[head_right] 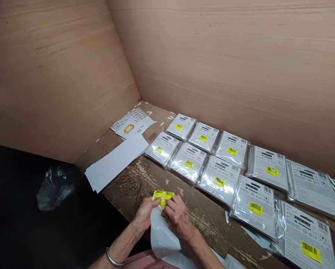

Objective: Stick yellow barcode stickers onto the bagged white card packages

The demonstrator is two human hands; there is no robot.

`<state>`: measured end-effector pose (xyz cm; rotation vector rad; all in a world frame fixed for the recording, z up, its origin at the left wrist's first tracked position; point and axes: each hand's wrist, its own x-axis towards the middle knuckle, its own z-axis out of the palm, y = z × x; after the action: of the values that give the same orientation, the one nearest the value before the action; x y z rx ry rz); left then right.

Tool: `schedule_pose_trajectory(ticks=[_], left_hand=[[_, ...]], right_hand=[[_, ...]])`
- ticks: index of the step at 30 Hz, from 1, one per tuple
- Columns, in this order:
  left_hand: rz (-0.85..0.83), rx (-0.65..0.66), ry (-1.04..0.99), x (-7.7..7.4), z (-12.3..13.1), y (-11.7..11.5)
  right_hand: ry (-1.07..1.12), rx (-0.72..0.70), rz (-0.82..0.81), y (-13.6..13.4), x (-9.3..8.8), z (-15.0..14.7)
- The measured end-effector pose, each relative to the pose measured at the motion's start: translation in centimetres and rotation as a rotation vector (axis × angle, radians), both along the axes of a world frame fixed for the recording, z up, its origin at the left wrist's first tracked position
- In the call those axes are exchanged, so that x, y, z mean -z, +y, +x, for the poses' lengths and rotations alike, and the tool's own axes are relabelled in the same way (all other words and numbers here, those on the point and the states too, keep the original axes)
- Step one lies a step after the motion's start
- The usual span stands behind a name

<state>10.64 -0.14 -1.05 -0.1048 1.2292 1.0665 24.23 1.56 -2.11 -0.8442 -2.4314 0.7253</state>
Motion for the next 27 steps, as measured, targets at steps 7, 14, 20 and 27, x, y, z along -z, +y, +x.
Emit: schedule_pose_trajectory(ticks=[7,14,20,27], left_hand=[[-0.006,-0.023,0.044,0.0,0.7,0.1],[0.074,0.100,0.100,-0.3,0.9,-0.2],[0.132,0.110,0.087,-0.8,1.1,-0.1],[0.012,0.042,0.030,0.6,-0.2,0.2]], right_hand=[[-0.033,-0.006,0.100,-1.0,0.5,0.4],[0.013,0.190,-0.091,-0.9,0.4,0.2],[0.087,0.263,-0.317,-0.5,0.9,0.2],[0.000,0.038,-0.061,-2.0,-1.3,0.0]])
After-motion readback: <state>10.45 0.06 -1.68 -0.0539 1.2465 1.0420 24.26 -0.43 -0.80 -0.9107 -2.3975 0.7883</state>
